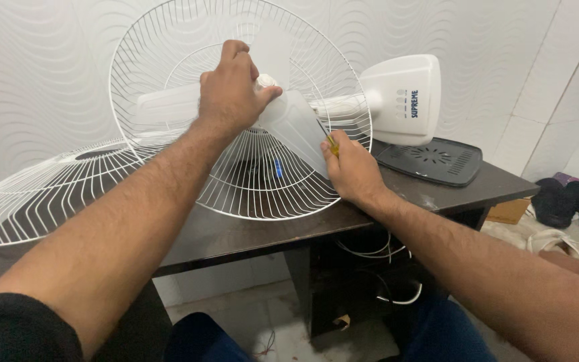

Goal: The person uses a screwdriver to remove screws from the back cover of an electric fan, then detaches the cover and removes the internal control module. The person then removes the front wire cage and unscrews the nut holding the fan blades.

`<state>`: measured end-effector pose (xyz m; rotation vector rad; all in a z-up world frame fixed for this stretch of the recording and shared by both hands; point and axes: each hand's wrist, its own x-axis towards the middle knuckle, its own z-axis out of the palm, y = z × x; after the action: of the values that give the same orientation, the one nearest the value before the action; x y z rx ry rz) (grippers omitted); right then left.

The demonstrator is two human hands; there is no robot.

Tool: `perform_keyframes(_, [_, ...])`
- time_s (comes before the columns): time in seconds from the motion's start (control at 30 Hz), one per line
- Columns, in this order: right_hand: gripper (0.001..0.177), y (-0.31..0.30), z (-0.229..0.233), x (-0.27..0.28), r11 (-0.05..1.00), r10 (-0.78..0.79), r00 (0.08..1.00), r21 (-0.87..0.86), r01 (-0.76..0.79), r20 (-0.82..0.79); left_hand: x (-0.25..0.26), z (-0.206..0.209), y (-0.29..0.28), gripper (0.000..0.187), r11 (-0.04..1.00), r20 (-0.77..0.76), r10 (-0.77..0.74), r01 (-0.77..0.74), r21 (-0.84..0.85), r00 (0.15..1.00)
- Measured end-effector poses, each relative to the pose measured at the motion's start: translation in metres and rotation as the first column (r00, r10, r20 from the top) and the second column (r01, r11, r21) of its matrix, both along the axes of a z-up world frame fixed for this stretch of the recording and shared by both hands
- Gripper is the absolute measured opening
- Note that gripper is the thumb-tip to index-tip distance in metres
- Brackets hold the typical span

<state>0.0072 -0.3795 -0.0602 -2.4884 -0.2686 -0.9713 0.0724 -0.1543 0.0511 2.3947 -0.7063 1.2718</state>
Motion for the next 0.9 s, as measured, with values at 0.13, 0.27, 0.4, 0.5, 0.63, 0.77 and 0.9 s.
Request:
perform_keyframes(0.13, [0.031,0.002,-0.002,-0.003,1.000,0.024,0.999,0.020,-0.025,0.034,-0.001,0.002,0.001,0.041,0.999,-0.063,-0.024,0.021,-0.036,0.998])
perform_keyframes(0.27, [0.031,0.001,-0.001,-0.005,1.000,0.010,0.999,0.019,-0.010,0.033,-0.003,0.003,0.001,0.039,0.998,-0.038,-0.058,0.057,-0.038,0.998])
perform_keyframes(0.4, [0.032,0.001,-0.002,-0.005,1.000,0.019,1.000,0.023,-0.020,0.019,-0.004,0.000,0.004,0.039,0.997,-0.022,-0.069,0.069,-0.029,0.997])
perform_keyframes(0.5, [0.032,0.000,-0.004,-0.002,0.999,0.020,0.998,0.026,-0.021,0.060,-0.002,0.000,0.006,0.042,0.999,-0.090,-0.037,0.037,-0.002,0.995])
perform_keyframes(0.63, [0.034,-0.001,-0.004,0.000,0.999,0.044,0.987,-0.007,-0.043,0.155,-0.003,0.000,0.003,0.038,0.996,-0.009,-0.049,0.049,0.072,0.999])
perform_keyframes(0.77, [0.034,0.001,0.004,-0.002,0.998,-0.039,0.991,0.037,0.044,-0.126,-0.010,0.002,-0.010,0.039,0.995,-0.143,0.089,-0.082,0.053,0.986])
perform_keyframes(0.9, [0.034,0.003,0.005,-0.008,0.999,-0.027,0.997,0.019,0.028,-0.070,-0.020,-0.001,-0.017,0.042,0.986,-0.118,0.166,-0.163,0.039,0.979])
